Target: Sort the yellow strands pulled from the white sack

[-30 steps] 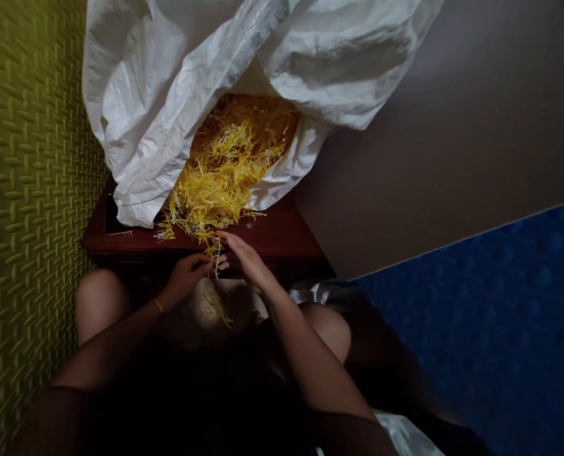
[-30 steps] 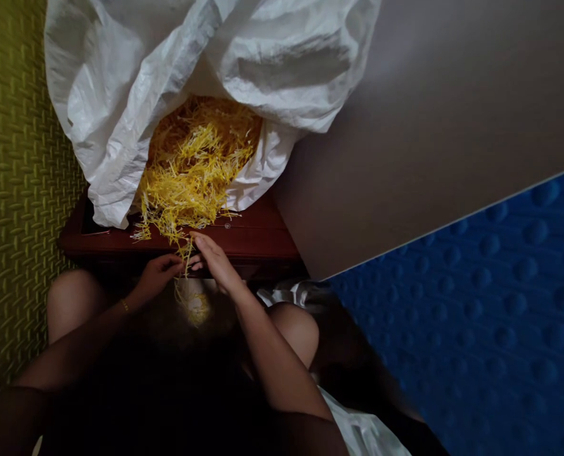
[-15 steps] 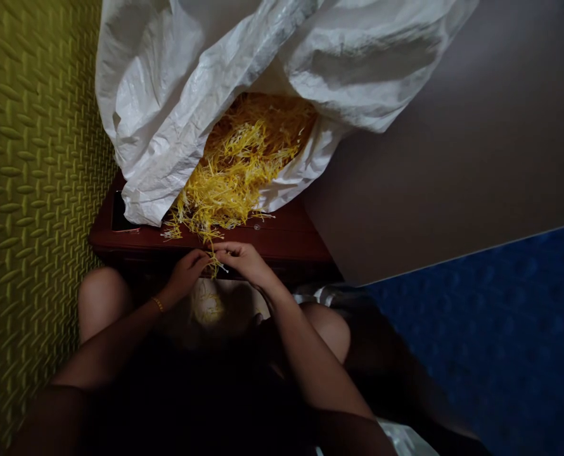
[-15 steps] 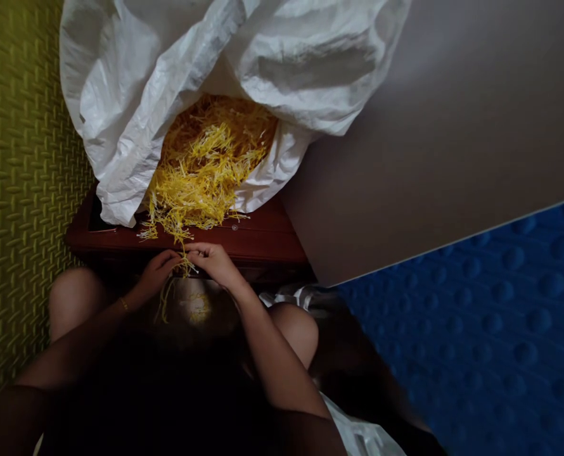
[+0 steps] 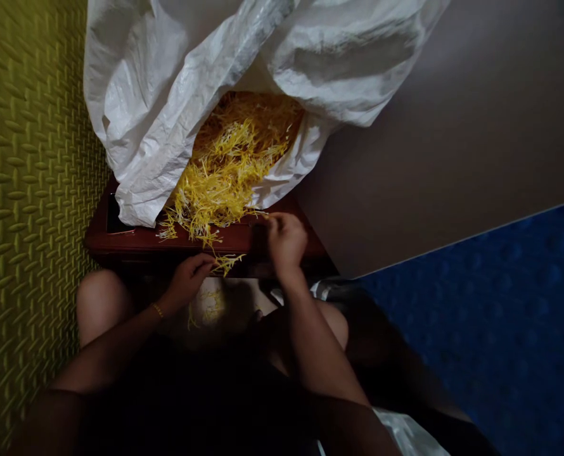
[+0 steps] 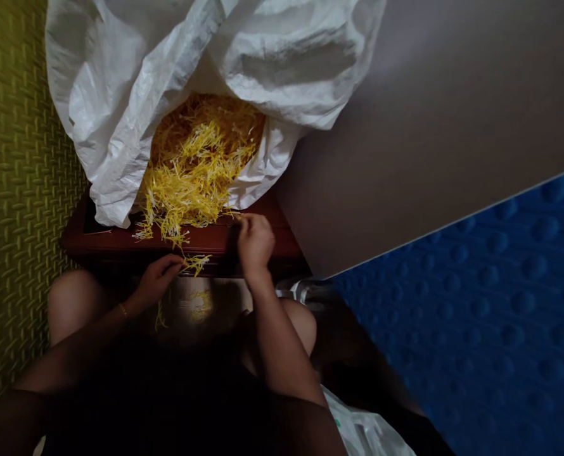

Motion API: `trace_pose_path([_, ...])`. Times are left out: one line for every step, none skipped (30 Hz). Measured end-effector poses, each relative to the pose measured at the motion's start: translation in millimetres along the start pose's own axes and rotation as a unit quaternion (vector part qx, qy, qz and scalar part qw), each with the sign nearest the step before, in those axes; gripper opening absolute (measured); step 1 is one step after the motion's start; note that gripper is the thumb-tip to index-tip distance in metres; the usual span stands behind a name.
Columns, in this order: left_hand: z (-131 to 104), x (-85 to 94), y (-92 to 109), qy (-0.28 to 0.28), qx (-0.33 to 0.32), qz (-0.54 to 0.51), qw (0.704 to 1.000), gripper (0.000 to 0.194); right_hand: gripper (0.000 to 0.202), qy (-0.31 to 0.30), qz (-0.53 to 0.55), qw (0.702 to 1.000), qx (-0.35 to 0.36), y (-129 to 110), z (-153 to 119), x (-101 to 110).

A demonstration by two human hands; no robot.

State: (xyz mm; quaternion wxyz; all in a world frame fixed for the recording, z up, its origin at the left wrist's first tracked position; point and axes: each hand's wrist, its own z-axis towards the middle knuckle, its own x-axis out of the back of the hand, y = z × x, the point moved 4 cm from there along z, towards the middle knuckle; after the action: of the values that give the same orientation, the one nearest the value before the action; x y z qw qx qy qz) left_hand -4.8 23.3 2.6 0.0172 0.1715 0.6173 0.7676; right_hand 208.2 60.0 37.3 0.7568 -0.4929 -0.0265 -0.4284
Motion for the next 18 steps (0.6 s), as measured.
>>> trace_pose_path([-1, 1.1, 0, 0.007, -0.001, 0.004, 1.0, 0.02, 0.017, 0.008, 0.042, 0.999, -0.034, 8, 5, 5])
trace_pose_path([-1, 2.4, 0, 0.015, 0.0, 0.007, 1.0, 0.02, 0.018, -0.011, 0.1, 0.993, -0.064, 14, 8, 5])
trace_pose_path([-1, 3.5, -1, 0.018, 0.004, 0.009, 1.0, 0.021, 0.02, -0.05, 0.166, 0.981, -0.09, 17, 8, 2])
trace_pose_path([0, 4.3, -2, 0.019, 0.009, 0.009, 1.0, 0.022, 0.022, -0.102, 0.227, 0.962, -0.109, 17, 5, -3])
trace_pose_path([1, 4.6, -4, 0.016, 0.015, 0.009, 1.0, 0.023, 0.024, -0.156, 0.275, 0.94, -0.125, 14, 0, -10])
trace_pose_path([2, 4.7, -6, 0.014, 0.02, 0.008, 1.0, 0.024, 0.026, -0.207, 0.309, 0.917, -0.14, 11, -7, -18])
trace_pose_path([3, 4.5, -7, 0.011, 0.024, 0.006, 1.0, 0.025, 0.027, -0.252, 0.33, 0.896, -0.157, 6, -15, -25])
trace_pose_path([4, 4.2, -8, 0.009, 0.026, 0.005, 1.0, 0.026, 0.028, -0.287, 0.342, 0.877, -0.177, 2, -23, -32])
trace_pose_path([4, 3.8, -9, 0.007, 0.026, 0.003, 1.0, 0.026, 0.029, -0.312, 0.349, 0.861, -0.197, -2, -30, -36])
trace_pose_path([5, 3.3, -10, 0.006, 0.025, 0.0, 1.0, 0.026, 0.03, -0.329, 0.354, 0.849, -0.213, -5, -35, -40])
trace_pose_path([5, 2.9, -11, 0.005, 0.024, -0.002, 1.0, 0.027, 0.031, -0.34, 0.357, 0.84, -0.226, -8, -39, -42])
trace_pose_path([6, 2.6, -11, 0.004, 0.023, -0.003, 1.0, 0.027, 0.031, -0.35, 0.361, 0.832, -0.237, -11, -41, -43])
trace_pose_path([6, 2.5, -11, 0.003, 0.023, -0.003, 1.0, 0.027, 0.03, -0.36, 0.365, 0.822, -0.247, -13, -42, -43])
trace_pose_path([6, 2.7, -11, 0.002, 0.022, -0.003, 1.0, 0.027, 0.029, -0.373, 0.37, 0.811, -0.257, -14, -43, -43])
trace_pose_path([6, 2.9, -10, 0.001, 0.022, -0.003, 1.0, 0.027, 0.03, -0.388, 0.376, 0.798, -0.266, -15, -45, -43])
trace_pose_path([6, 3.4, -10, 0.0, 0.021, -0.004, 1.0, 0.028, 0.03, -0.406, 0.381, 0.784, -0.274, -16, -46, -44])
trace_pose_path([6, 4.0, -10, 0.0, 0.019, -0.005, 1.0, 0.028, 0.031, -0.426, 0.383, 0.77, -0.282, -17, -48, -44])
trace_pose_path([6, 4.7, -10, 0.0, 0.017, -0.007, 1.0, 0.028, 0.03, -0.445, 0.383, 0.757, -0.287, -17, -50, -45])
